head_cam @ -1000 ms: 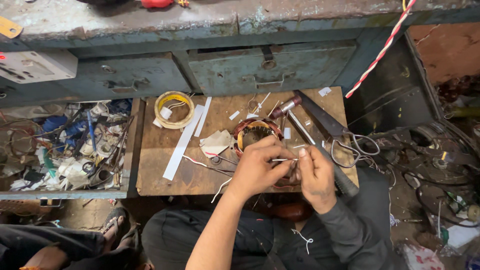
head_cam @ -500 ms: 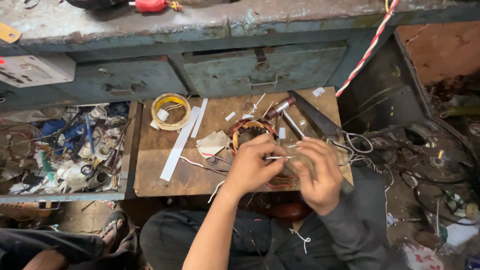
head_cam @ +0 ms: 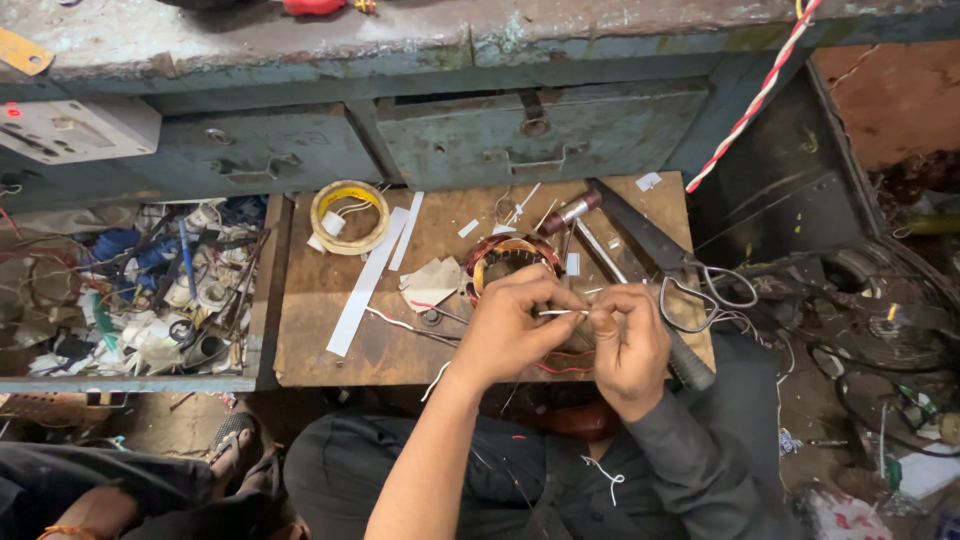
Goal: The person sits on the floor and works on a circular electrical component, likely a motor stator. They use pliers to strip the insulation from red and white wires and then twist the exposed ends together by hand.
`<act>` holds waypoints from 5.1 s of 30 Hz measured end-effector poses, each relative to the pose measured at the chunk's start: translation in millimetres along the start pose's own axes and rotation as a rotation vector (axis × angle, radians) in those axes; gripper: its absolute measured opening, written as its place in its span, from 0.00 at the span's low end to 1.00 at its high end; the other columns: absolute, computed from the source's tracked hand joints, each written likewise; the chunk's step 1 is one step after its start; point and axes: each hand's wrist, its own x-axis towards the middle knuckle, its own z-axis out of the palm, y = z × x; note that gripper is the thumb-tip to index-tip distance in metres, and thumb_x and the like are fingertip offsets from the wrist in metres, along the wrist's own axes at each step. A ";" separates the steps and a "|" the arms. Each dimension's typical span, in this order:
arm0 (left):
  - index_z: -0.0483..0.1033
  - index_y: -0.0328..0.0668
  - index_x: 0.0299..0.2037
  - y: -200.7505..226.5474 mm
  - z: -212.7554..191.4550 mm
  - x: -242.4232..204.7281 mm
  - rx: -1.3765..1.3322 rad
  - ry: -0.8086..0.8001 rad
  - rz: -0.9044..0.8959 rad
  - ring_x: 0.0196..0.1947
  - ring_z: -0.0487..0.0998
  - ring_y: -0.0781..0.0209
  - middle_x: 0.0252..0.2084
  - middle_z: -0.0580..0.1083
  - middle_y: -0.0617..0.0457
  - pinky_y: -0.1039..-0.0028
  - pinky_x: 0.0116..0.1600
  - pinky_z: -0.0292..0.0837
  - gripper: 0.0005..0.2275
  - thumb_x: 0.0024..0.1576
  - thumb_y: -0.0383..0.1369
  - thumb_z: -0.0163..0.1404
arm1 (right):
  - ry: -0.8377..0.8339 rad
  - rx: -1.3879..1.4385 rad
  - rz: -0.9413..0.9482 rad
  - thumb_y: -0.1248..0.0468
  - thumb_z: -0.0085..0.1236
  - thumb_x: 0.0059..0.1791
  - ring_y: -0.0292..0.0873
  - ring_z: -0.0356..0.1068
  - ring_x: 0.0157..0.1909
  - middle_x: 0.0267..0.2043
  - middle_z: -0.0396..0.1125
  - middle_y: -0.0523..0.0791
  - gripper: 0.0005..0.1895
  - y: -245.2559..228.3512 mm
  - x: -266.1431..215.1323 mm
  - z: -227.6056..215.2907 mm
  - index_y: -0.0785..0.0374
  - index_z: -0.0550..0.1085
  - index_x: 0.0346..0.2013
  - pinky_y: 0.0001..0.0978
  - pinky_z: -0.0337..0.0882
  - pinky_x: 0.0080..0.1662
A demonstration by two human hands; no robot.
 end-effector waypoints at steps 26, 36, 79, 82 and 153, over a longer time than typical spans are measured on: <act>0.83 0.40 0.41 2.3 8.9 2.1 0.069 0.008 -0.024 0.37 0.80 0.62 0.38 0.76 0.53 0.74 0.41 0.75 0.08 0.53 0.29 0.59 | -0.236 -0.571 0.087 0.67 0.55 0.50 0.66 0.68 0.47 0.51 0.64 0.58 0.14 41.5 34.3 -94.6 0.67 0.73 0.50 0.54 0.69 0.47; 0.83 0.39 0.40 8.5 8.0 0.7 0.037 -0.013 -0.121 0.37 0.78 0.62 0.36 0.75 0.53 0.73 0.39 0.73 0.08 0.53 0.33 0.60 | -0.259 -0.474 0.349 0.64 0.65 0.40 0.48 0.74 0.41 0.43 0.73 0.51 0.36 37.8 41.6 -131.6 0.58 0.71 0.64 0.41 0.74 0.46; 0.70 0.40 0.62 45.2 17.8 -29.8 -0.106 0.184 -0.303 0.35 0.73 0.71 0.38 0.74 0.57 0.81 0.39 0.72 0.22 0.56 0.24 0.55 | -0.391 -0.261 0.712 0.60 0.71 0.38 0.41 0.75 0.34 0.32 0.75 0.47 0.37 14.3 2.7 -135.3 0.57 0.69 0.60 0.34 0.74 0.38; 0.65 0.41 0.65 45.8 17.8 -47.9 -0.133 0.192 -0.367 0.38 0.73 0.70 0.45 0.73 0.55 0.80 0.41 0.73 0.23 0.58 0.23 0.50 | -0.444 -0.424 0.570 0.54 0.71 0.40 0.49 0.78 0.38 0.34 0.76 0.48 0.31 12.8 25.1 -134.3 0.59 0.71 0.54 0.40 0.74 0.42; 0.69 0.35 0.50 8.9 143.6 -57.7 -1.076 0.616 -0.595 0.23 0.74 0.62 0.27 0.71 0.51 0.73 0.31 0.71 0.11 0.67 0.35 0.39 | -0.552 0.172 0.758 0.67 0.53 0.47 0.36 0.70 0.18 0.17 0.72 0.46 0.27 -36.0 -70.9 -85.9 0.56 0.73 0.63 0.30 0.72 0.26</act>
